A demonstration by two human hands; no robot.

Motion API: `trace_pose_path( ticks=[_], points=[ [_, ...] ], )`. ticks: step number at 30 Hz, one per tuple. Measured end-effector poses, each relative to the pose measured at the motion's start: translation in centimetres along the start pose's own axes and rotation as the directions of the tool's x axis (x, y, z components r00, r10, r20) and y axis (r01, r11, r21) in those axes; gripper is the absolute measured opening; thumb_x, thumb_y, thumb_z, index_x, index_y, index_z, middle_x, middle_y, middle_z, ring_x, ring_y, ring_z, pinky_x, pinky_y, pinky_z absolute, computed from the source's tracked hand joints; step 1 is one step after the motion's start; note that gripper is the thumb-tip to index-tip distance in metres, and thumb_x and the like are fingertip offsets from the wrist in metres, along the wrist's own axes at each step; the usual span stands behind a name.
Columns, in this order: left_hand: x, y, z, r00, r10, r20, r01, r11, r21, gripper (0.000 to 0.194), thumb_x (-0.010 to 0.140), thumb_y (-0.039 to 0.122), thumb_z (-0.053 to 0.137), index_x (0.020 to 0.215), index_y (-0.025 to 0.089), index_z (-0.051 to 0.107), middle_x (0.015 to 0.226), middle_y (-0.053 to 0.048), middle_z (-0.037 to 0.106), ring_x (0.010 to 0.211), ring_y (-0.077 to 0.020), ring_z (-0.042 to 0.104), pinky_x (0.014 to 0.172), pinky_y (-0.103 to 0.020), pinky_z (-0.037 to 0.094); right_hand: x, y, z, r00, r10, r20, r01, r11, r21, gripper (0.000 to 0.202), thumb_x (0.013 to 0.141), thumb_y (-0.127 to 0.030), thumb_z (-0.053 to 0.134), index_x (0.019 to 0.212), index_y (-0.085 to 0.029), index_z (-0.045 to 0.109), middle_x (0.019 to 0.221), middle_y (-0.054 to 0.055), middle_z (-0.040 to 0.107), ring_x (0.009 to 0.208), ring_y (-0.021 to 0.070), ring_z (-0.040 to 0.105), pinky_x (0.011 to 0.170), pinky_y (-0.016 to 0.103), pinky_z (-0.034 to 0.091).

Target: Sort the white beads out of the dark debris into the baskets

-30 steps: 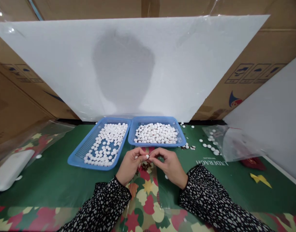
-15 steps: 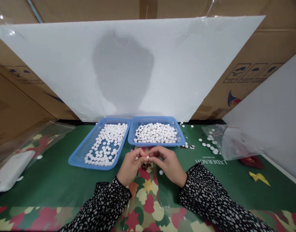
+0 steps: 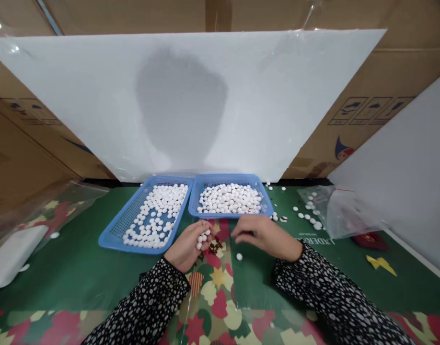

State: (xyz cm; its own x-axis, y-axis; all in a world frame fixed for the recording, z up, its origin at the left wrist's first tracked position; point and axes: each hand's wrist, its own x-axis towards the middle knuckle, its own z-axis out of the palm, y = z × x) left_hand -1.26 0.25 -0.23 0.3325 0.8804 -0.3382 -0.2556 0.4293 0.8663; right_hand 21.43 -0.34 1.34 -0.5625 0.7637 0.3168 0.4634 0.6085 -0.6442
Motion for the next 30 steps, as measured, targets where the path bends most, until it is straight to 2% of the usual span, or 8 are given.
trace_pose_path(
  ticks=[2,4,10,15,23,26,28,30],
  points=[
    [-0.1,0.2,0.2,1.000,-0.004,0.019,0.004,1.000,0.014,0.016,0.071,0.020,0.069,0.079,0.013,0.058,0.067,0.000,0.058,0.050,-0.0047,0.040,0.044,-0.017,0.027,-0.5,-0.3,0.5,0.977,-0.022,0.213,0.009,0.998,0.062,0.011,0.080,-0.022,0.072,0.090,-0.025,0.073,0.082,0.001,0.066,0.071,0.0163,0.062,0.064,0.028,0.048],
    [-0.2,0.4,0.4,0.999,0.006,0.047,-0.008,0.999,0.046,0.015,0.070,0.018,0.069,0.081,0.012,0.059,0.067,0.001,0.058,0.046,-0.0029,0.033,0.043,-0.018,0.023,-0.8,-0.2,1.4,0.965,-0.014,0.263,-0.006,0.997,0.075,0.016,0.071,-0.018,0.079,0.084,-0.023,0.072,0.079,0.000,0.064,0.067,0.0143,0.060,0.059,0.025,0.045],
    [-0.5,1.0,0.5,0.999,0.037,-0.003,-0.037,0.989,0.144,0.027,0.077,0.036,0.068,0.091,0.015,0.058,0.067,0.001,0.057,0.045,-0.0047,0.035,0.039,-0.019,0.017,-0.4,0.0,2.9,0.980,0.068,0.189,-0.089,0.990,0.106,0.010,0.076,-0.014,0.073,0.082,-0.020,0.068,0.083,0.000,0.063,0.065,0.0116,0.056,0.058,0.024,0.042],
    [-0.6,0.7,0.6,0.999,-0.015,0.033,0.007,0.974,0.227,0.030,0.078,0.043,0.067,0.075,0.016,0.053,0.057,0.003,0.054,0.040,-0.0031,0.032,0.038,-0.018,0.012,-0.1,-1.0,2.9,0.987,0.130,0.096,-0.148,0.967,0.207,0.005,0.080,-0.019,0.069,0.079,-0.019,0.064,0.075,-0.001,0.061,0.063,0.0118,0.056,0.059,0.025,0.045],
    [-0.7,0.5,0.3,0.993,0.021,0.119,-0.035,0.993,0.114,0.036,0.075,0.044,0.072,0.092,0.016,0.058,0.073,-0.002,0.062,0.049,-0.0048,0.044,0.037,-0.016,0.017,0.4,-2.0,3.3,0.957,0.291,0.003,-0.208,0.675,0.708,0.016,0.082,-0.031,0.067,0.092,-0.020,0.061,0.082,0.002,0.069,0.075,0.0161,0.066,0.070,0.032,0.054],
    [-0.7,0.6,0.2,0.997,0.025,0.078,-0.030,0.997,0.067,0.036,0.079,0.049,0.065,0.086,0.014,0.059,0.070,-0.003,0.061,0.047,-0.0046,0.040,0.036,-0.016,0.017,0.1,-0.7,1.1,0.933,0.322,-0.158,-0.184,0.809,0.558,0.015,0.083,-0.033,0.065,0.092,-0.020,0.065,0.085,0.004,0.068,0.075,0.0173,0.064,0.069,0.033,0.053],
    [-0.6,0.6,0.2,0.999,0.014,0.041,-0.014,1.000,0.003,0.037,0.082,0.049,0.063,0.086,0.013,0.060,0.068,-0.003,0.060,0.048,-0.0051,0.040,0.036,-0.015,0.019,-0.6,1.6,-1.2,0.822,0.341,-0.455,-0.215,0.927,0.307,0.015,0.084,-0.031,0.061,0.091,-0.019,0.066,0.085,0.005,0.066,0.076,0.0186,0.062,0.070,0.033,0.052],
    [-0.6,0.5,0.2,0.999,-0.010,0.040,0.013,0.998,-0.068,0.035,0.084,0.046,0.061,0.090,0.011,0.061,0.071,-0.005,0.061,0.052,-0.0063,0.044,0.037,-0.014,0.023,-1.6,4.5,-3.4,0.703,0.302,-0.644,-0.392,0.920,0.003,0.014,0.081,-0.026,0.059,0.087,-0.017,0.068,0.084,0.006,0.063,0.072,0.0191,0.061,0.070,0.034,0.050]
  ],
)
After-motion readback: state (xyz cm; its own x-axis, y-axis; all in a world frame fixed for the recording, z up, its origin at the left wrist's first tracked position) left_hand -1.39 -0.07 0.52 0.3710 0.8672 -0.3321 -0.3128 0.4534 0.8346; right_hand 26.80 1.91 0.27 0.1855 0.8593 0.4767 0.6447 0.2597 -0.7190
